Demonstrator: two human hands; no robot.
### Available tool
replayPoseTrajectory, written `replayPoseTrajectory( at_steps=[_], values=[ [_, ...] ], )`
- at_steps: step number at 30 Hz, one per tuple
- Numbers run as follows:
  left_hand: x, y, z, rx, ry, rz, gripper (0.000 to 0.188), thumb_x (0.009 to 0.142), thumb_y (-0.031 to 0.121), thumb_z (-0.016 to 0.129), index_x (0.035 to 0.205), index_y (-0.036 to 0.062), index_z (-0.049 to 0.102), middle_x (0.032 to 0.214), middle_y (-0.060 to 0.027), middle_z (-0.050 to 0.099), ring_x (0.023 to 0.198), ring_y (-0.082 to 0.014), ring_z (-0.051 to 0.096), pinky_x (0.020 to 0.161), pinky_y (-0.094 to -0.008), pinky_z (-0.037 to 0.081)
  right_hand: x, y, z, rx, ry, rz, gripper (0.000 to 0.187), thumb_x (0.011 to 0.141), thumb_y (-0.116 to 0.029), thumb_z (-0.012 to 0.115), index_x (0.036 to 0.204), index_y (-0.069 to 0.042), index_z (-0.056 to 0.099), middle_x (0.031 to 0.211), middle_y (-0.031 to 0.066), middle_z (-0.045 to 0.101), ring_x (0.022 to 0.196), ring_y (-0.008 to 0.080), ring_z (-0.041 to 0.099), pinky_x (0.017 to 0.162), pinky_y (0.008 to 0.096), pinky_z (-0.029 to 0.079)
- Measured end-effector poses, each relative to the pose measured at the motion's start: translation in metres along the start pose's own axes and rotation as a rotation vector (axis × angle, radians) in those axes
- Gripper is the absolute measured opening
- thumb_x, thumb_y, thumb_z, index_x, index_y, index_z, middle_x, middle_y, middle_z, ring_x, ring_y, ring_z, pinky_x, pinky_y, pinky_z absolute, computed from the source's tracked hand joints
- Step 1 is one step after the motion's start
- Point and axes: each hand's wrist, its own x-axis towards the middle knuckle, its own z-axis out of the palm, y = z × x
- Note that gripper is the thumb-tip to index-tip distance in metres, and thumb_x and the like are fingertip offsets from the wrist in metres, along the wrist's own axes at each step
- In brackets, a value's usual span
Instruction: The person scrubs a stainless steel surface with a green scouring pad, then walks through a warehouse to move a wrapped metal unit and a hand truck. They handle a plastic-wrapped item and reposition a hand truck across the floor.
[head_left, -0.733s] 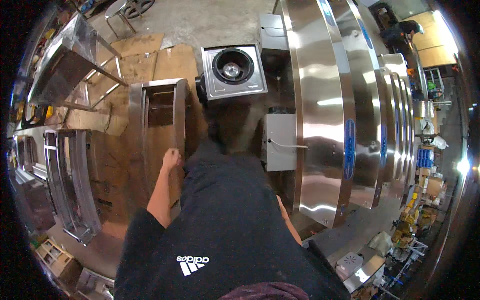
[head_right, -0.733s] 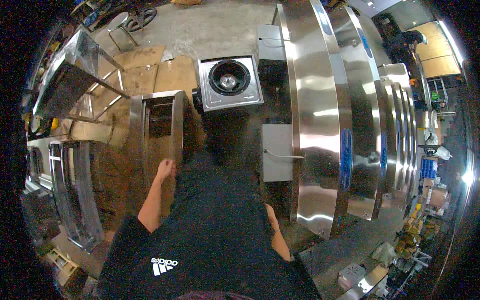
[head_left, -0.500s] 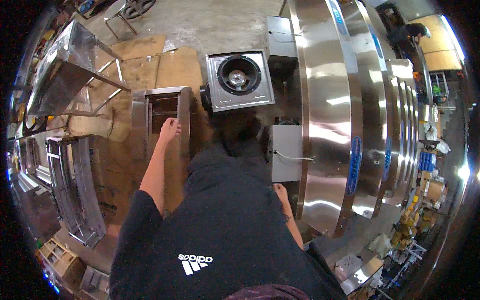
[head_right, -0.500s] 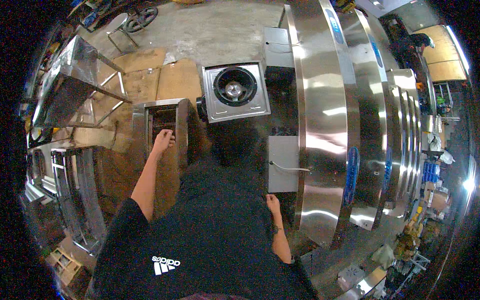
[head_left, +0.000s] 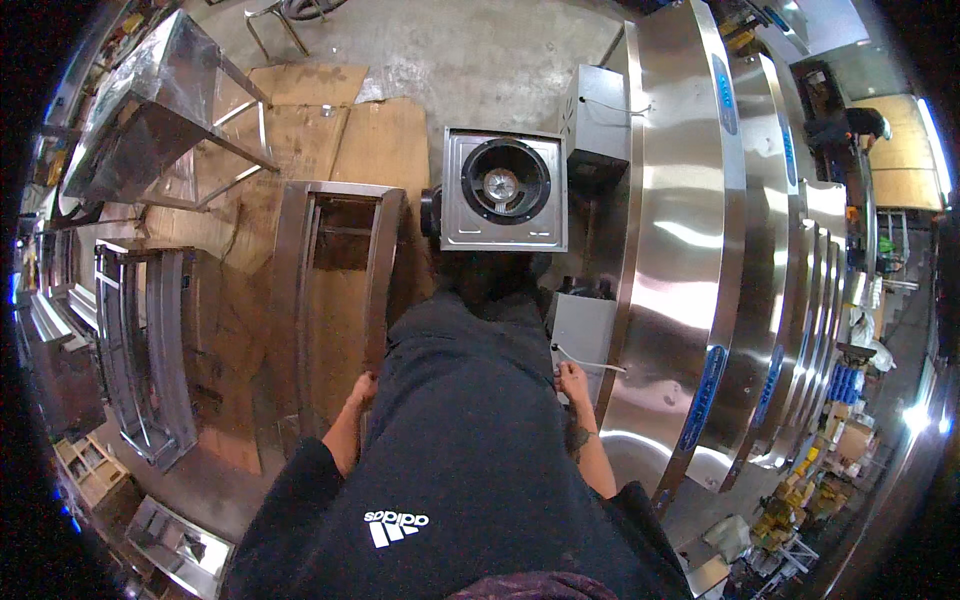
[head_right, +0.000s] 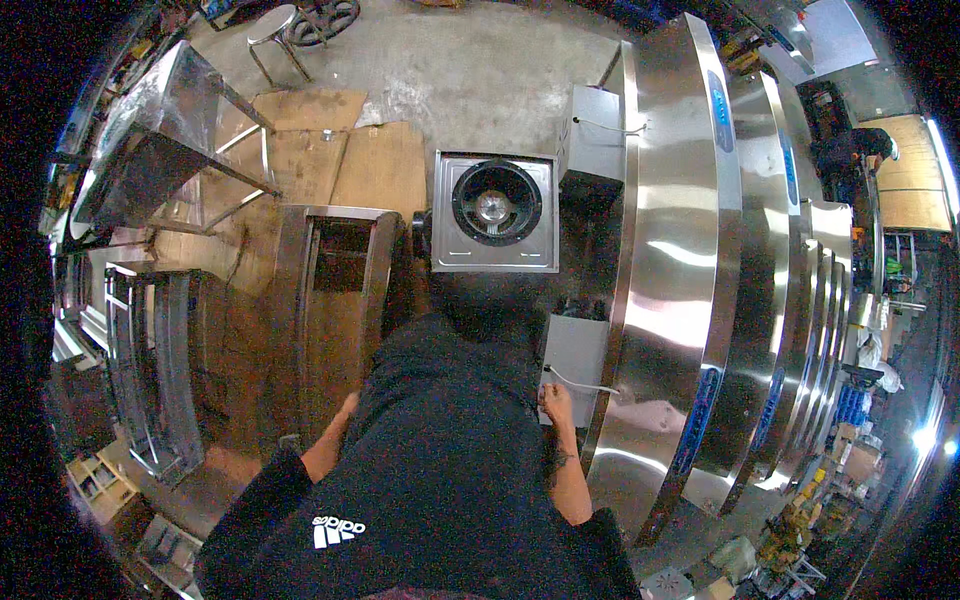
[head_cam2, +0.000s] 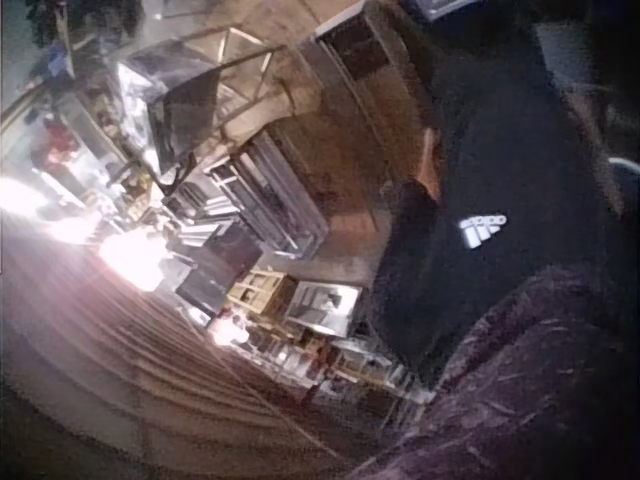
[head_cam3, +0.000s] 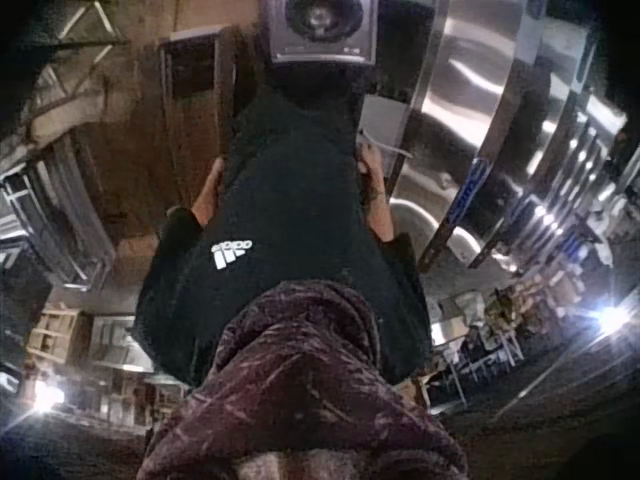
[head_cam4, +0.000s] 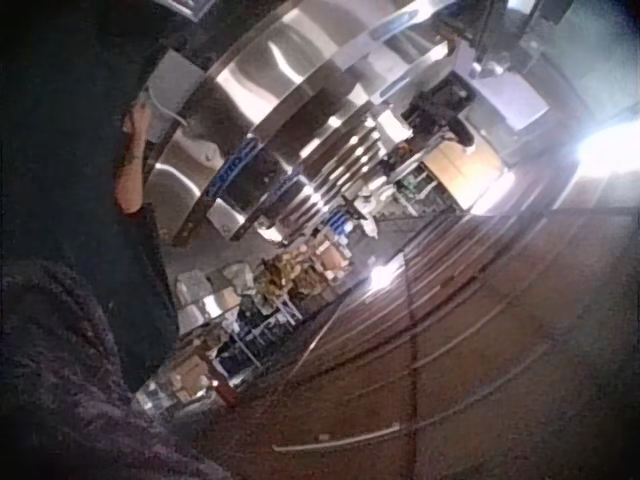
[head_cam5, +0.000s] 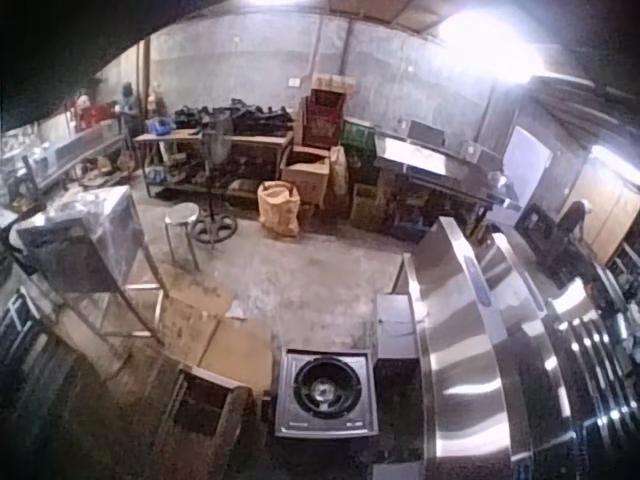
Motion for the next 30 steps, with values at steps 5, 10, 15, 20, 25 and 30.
replayPoseTrajectory(
  at_steps=[5,10,15,20,25,30],
  values=[
    [-0.012,-0.007,0.028,-0.414,-0.092,-0.168,0.038,0.096,0.027,0.058,0.125,0.0036,0.065,0.113,-0.0151,0.072,0.106,-0.0335,0.066,0.093,-0.0413,0.05,0.003,0.022,-0.011,-0.14,0.046,-0.058,0.029,0.102,-0.028,0.057,0.107,0.0,0.064,0.08,0.0043,0.063,0.061,0.0101,0.057,0.052,0.0259,0.047],
    [0.042,0.038,-0.027,0.243,0.195,0.252,0.033,0.1,0.026,0.055,0.123,0.005,0.066,0.108,-0.0111,0.071,0.095,-0.0283,0.067,0.082,-0.0386,0.054,-0.01,-0.004,0.012,-0.308,0.123,-0.166,0.04,0.099,-0.036,0.057,0.105,0.003,0.065,0.09,0.0166,0.071,0.084,0.0256,0.068,0.076,0.0417,0.052],
    [0.047,0.153,-0.087,-0.469,0.09,0.185,0.027,0.101,0.026,0.055,0.096,0.0016,0.066,0.084,-0.0116,0.068,0.063,-0.0175,0.063,0.057,-0.0345,0.052,-0.025,0.018,0.024,-0.212,0.173,-0.158,0.04,0.1,-0.037,0.056,0.103,0.001,0.065,0.087,0.014,0.07,0.081,0.0226,0.067,0.074,0.0387,0.052],
    [0.103,0.167,-0.116,0.411,0.407,1.088,0.044,0.098,0.037,0.052,0.082,-0.0002,0.067,0.066,-0.0113,0.066,0.063,-0.0256,0.067,0.061,-0.0416,0.053,-0.051,0.062,0.028,-0.231,0.251,-0.022,0.04,0.099,-0.034,0.05,0.092,0.002,0.066,0.088,0.0166,0.071,0.082,0.027,0.068,0.075,0.0426,0.053],
    [0.068,0.271,-0.075,0.011,-0.135,0.302,0.019,0.104,0.02,0.051,0.113,0.0033,0.052,0.081,-0.0121,0.064,0.059,-0.0216,0.065,0.046,-0.0342,0.052,-0.107,0.126,0.041,-0.176,0.312,-0.015,0.041,0.095,-0.038,0.052,0.103,-0.004,0.073,0.088,0.0162,0.073,0.085,0.0321,0.072,0.078,0.0448,0.055],
    [0.038,0.321,-0.013,-0.021,-0.278,0.451,0.019,0.104,0.021,0.053,0.113,0.0051,0.053,0.081,-0.012,0.061,0.058,-0.0182,0.061,0.045,-0.0308,0.048,-0.143,0.183,0.068,-0.098,0.343,0.109,0.039,0.096,-0.037,0.055,0.101,-0.003,0.073,0.088,0.0128,0.074,0.075,0.0258,0.07,0.074,0.0413,0.056]
  ],
)
